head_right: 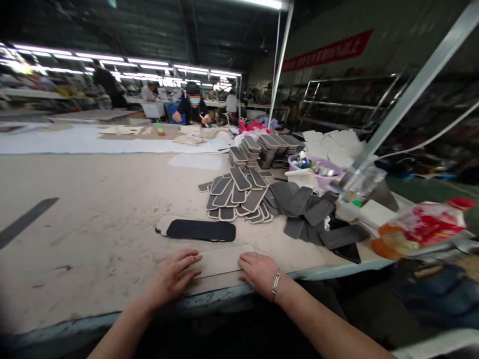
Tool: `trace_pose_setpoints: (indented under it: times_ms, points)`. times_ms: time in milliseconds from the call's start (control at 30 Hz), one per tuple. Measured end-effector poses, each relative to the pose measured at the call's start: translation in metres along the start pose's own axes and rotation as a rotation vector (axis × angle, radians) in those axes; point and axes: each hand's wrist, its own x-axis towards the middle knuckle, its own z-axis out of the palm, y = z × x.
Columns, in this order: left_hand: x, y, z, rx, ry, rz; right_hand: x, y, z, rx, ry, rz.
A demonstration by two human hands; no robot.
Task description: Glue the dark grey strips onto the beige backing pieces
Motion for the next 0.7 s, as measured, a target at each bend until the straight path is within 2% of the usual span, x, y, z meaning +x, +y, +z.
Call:
trace_pose_setpoints:
  times_ms: [67,133,200,267,333,467,700]
  points:
    - [0.001,0.009,0.004,-0.009,-0.121,0.058,-0.022,0.012,-0.011,-0.019,0.059,0.109]
    - [0.002,0.015,0.006,-0.009,-0.179,0.075,-0.046,0.04,-0.021,-0.074,0.128,0.327]
    - [0.004,0.016,0.008,-0.002,-0.186,0.064,-0.071,0.076,-0.029,-0.169,0.151,0.621]
    - [0.006,0.014,0.011,0.001,-0.171,0.049,-0.093,0.111,-0.032,-0.263,0.084,0.862]
    - [0.008,0.011,0.014,0.004,-0.154,0.036,-0.11,0.137,-0.033,-0.305,0.018,0.992]
    - [0.009,0.006,0.019,0.02,-0.121,0.016,-0.123,0.16,-0.026,-0.303,-0.06,1.066]
    - [0.011,0.004,0.023,0.011,-0.051,0.005,-0.12,0.164,-0.022,-0.246,-0.083,1.025]
